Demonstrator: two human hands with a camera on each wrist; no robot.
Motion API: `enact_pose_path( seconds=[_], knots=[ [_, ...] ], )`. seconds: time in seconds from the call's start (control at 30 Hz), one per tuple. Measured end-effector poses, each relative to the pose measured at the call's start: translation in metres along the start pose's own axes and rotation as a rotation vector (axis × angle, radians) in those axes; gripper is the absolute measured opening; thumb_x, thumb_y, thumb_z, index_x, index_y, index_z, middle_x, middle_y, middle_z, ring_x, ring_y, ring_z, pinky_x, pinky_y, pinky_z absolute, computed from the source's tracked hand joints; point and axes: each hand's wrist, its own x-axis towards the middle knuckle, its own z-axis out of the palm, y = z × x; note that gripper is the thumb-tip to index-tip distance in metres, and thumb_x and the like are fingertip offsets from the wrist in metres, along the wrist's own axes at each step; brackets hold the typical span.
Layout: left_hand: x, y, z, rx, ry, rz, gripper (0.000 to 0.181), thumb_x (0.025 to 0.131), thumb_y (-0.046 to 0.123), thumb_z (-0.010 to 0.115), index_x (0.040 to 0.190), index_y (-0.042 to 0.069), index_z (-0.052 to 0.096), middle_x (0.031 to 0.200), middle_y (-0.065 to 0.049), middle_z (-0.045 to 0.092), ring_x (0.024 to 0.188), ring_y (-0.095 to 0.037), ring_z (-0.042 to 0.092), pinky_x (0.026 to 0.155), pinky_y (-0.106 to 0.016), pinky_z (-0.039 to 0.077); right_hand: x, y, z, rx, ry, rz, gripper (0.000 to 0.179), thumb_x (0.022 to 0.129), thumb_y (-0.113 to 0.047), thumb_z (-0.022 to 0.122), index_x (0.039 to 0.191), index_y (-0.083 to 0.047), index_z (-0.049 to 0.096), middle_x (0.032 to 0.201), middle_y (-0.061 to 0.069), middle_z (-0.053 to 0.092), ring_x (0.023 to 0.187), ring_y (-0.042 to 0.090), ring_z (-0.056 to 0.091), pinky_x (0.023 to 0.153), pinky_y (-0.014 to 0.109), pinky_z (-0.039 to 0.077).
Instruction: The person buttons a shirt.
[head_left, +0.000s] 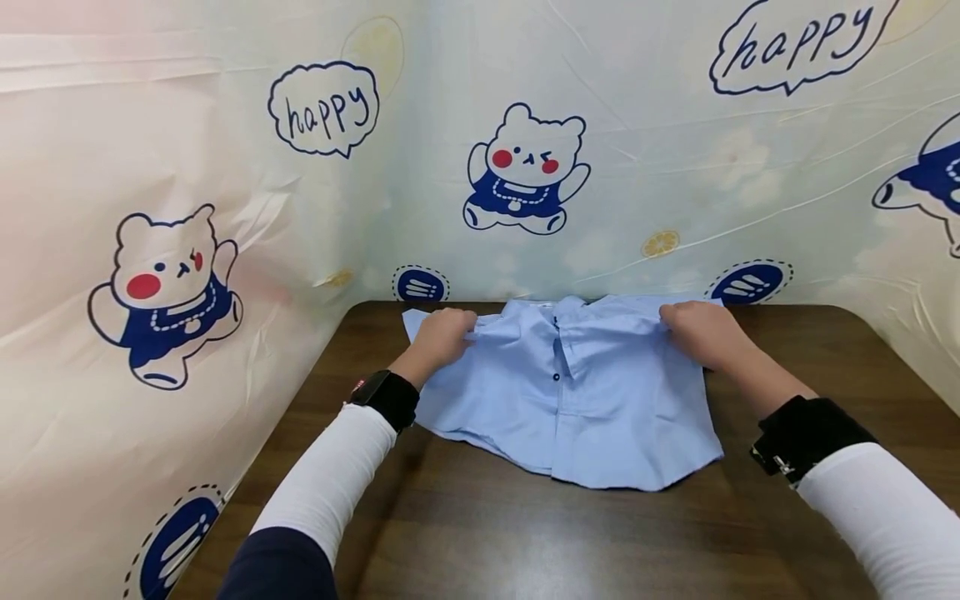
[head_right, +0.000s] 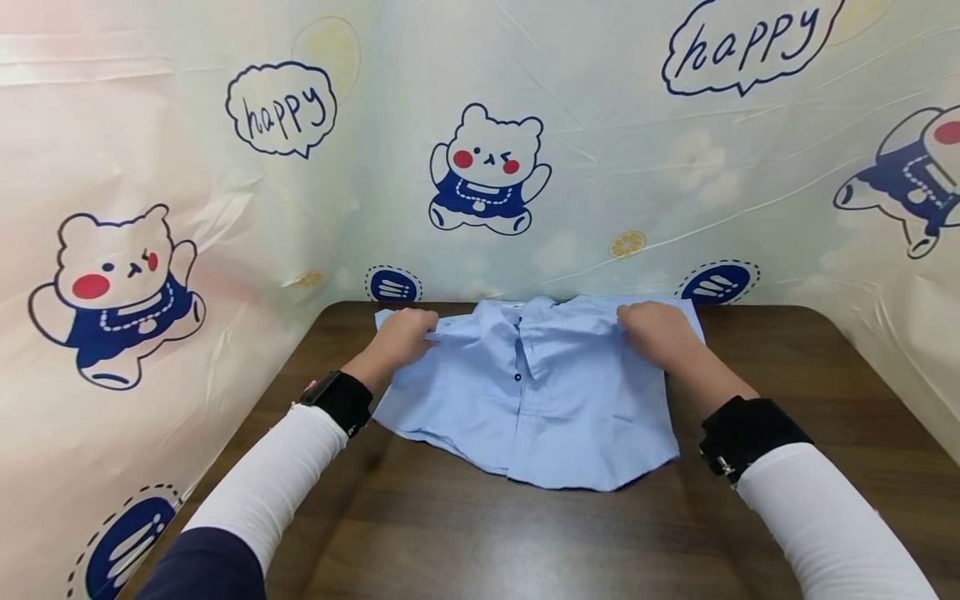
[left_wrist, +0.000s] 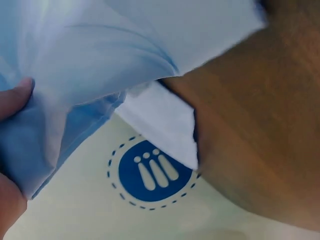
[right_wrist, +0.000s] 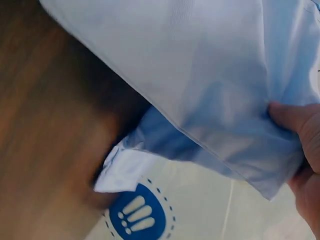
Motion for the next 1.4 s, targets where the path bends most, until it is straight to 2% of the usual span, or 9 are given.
enact_pose_path(
  seconds=[0.13,0.33,0.47,0.63,0.87,1.0,1.1,1.2,1.4],
  knots=[
    [0.003,0.001,-0.010,0.045,0.237,0.054,0.019,0.082,-0.007,0.069,0.077,0.008,0.057,0.071,-0.006,0.060,0.064,-0.021,0.057,0.057,-0.035,0.048,0.004,0.003,-0.004,-0.096,0.250,-0.075,0.016,0.083,0.012,0.057,0.072,0.002,0.049,0.068,0.017,0.056,0.062,0.034,0.053,0.048,0.045,0.046],
    [0.002,0.004,-0.022,0.163,0.686,0.282,0.020,0.094,-0.009,0.051,0.077,0.003,0.053,0.065,-0.010,0.054,0.056,-0.024,0.054,0.048,-0.036,0.043,0.009,0.001,-0.012,-0.236,0.638,-0.254,0.027,0.094,0.011,0.040,0.068,0.005,0.040,0.063,0.020,0.044,0.051,0.035,0.040,0.038,0.041,0.032],
    [-0.017,0.010,-0.022,0.229,0.775,0.427,0.022,0.093,-0.010,0.043,0.075,0.000,0.050,0.063,-0.010,0.046,0.053,-0.025,0.049,0.045,-0.036,0.040,-0.002,-0.013,-0.014,-0.283,0.774,-0.368,0.029,0.095,0.011,0.039,0.066,0.004,0.037,0.060,0.017,0.036,0.047,0.032,0.035,0.035,0.036,0.025],
    [-0.059,0.023,-0.011,0.206,0.608,0.476,0.016,0.083,-0.012,0.052,0.074,0.002,0.053,0.062,-0.007,0.044,0.054,-0.024,0.050,0.046,-0.036,0.041,-0.037,-0.032,-0.008,-0.203,0.625,-0.464,0.027,0.097,0.012,0.034,0.071,0.005,0.041,0.065,0.016,0.037,0.052,0.030,0.036,0.038,0.035,0.030],
    [-0.102,0.033,-0.001,0.148,0.189,0.432,0.026,0.075,-0.012,0.066,0.069,0.010,0.054,0.063,-0.003,0.046,0.058,-0.020,0.052,0.047,-0.030,0.040,-0.084,-0.056,0.002,-0.034,0.224,-0.497,0.047,0.107,-0.008,0.014,0.085,-0.002,0.054,0.081,0.009,0.048,0.073,0.024,0.047,0.056,0.037,0.047],
    [-0.121,0.038,0.003,0.086,-0.054,0.412,0.032,0.068,-0.013,0.066,0.063,0.015,0.051,0.072,-0.001,0.053,0.066,-0.019,0.054,0.048,-0.026,0.038,-0.104,-0.065,0.008,0.081,-0.043,-0.436,0.001,0.091,-0.008,0.063,0.091,-0.009,0.063,0.102,0.012,0.055,0.089,0.028,0.054,0.066,0.043,0.051],
    [-0.131,0.041,0.006,0.013,-0.210,0.373,0.033,0.063,-0.010,0.068,0.061,0.018,0.050,0.096,-0.003,0.065,0.086,-0.023,0.062,0.053,-0.024,0.041,-0.116,-0.069,0.012,0.174,-0.192,-0.359,0.030,0.068,-0.016,0.084,0.092,-0.017,0.065,0.114,0.012,0.056,0.095,0.026,0.055,0.067,0.042,0.052],
    [-0.137,0.043,0.007,-0.019,-0.294,0.349,0.031,0.061,-0.002,0.072,0.059,0.020,0.049,0.111,-0.005,0.067,0.105,-0.024,0.062,0.060,-0.025,0.045,-0.124,-0.072,0.015,0.230,-0.228,-0.313,0.023,0.080,-0.035,0.079,0.091,-0.023,0.063,0.118,0.010,0.055,0.097,0.023,0.054,0.068,0.038,0.052],
    [-0.136,0.044,0.001,-0.087,-0.363,0.381,0.028,0.072,0.022,0.080,0.060,0.020,0.055,0.104,-0.005,0.069,0.109,-0.025,0.061,0.086,-0.029,0.051,-0.123,-0.075,0.013,0.284,-0.253,-0.253,0.028,0.089,-0.057,0.063,0.086,-0.029,0.059,0.115,0.004,0.056,0.096,0.017,0.052,0.069,0.035,0.051]
  ],
)
